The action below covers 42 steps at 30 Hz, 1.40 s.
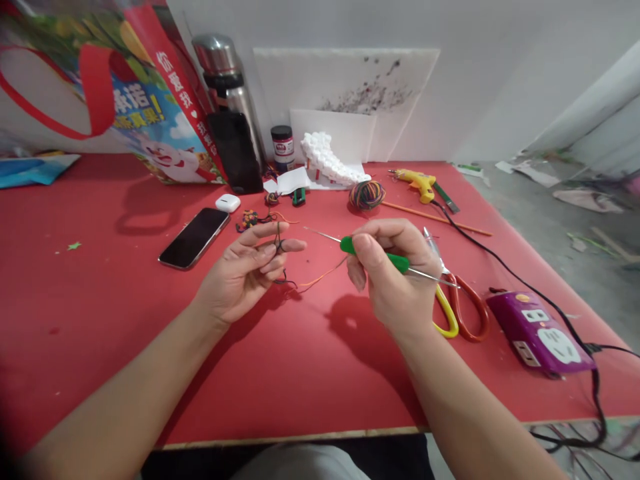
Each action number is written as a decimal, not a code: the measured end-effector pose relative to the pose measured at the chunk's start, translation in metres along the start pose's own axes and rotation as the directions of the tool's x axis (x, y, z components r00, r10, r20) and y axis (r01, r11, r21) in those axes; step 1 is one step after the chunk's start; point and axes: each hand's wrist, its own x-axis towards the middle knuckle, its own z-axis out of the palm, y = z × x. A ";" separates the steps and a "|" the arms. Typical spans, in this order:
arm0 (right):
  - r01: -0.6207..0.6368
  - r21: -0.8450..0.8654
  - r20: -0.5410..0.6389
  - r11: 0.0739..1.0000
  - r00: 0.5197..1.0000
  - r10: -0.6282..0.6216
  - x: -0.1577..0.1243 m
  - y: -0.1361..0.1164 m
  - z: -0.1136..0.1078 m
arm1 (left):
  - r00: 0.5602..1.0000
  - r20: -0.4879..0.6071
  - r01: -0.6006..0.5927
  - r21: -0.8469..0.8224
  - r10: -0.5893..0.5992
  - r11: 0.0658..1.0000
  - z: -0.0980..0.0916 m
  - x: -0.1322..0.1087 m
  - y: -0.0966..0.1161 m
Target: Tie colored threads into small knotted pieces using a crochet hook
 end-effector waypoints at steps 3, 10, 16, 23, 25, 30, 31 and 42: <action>-0.009 -0.043 0.116 0.999 0.993 0.014 -0.005 -0.004 0.001 | 1.000 -0.008 0.015 -0.027 -0.015 1.000 0.000 0.000 0.000; 0.055 -0.225 0.251 0.973 0.968 0.003 -0.010 -0.004 0.004 | 0.998 -0.009 0.054 -0.119 -0.055 0.991 -0.002 0.001 0.002; 0.046 -0.262 0.245 0.964 0.969 0.020 -0.006 0.002 0.001 | 0.996 -0.007 0.085 -0.154 -0.087 0.984 -0.002 0.001 0.004; 0.061 -0.278 0.253 0.959 0.967 0.012 -0.005 0.005 0.000 | 0.996 0.004 0.089 -0.088 -0.089 0.992 -0.001 0.001 0.003; 0.064 -0.301 0.247 0.952 0.969 0.013 -0.006 0.005 -0.001 | 0.997 -0.002 0.074 -0.037 -0.075 0.997 -0.001 0.001 0.002; 0.110 -0.352 0.271 0.930 0.962 -0.012 -0.006 0.006 -0.001 | 0.999 0.001 0.043 0.043 -0.043 0.998 -0.002 0.002 -0.001; 0.122 -0.352 0.277 0.928 0.961 -0.022 -0.006 0.006 0.000 | 0.999 0.003 0.047 0.042 -0.048 0.998 -0.002 0.002 -0.002; -0.173 -0.123 0.229 0.977 0.953 0.197 0.000 0.012 -0.002 | 0.992 0.019 0.125 -0.036 -0.125 0.991 -0.001 0.003 0.000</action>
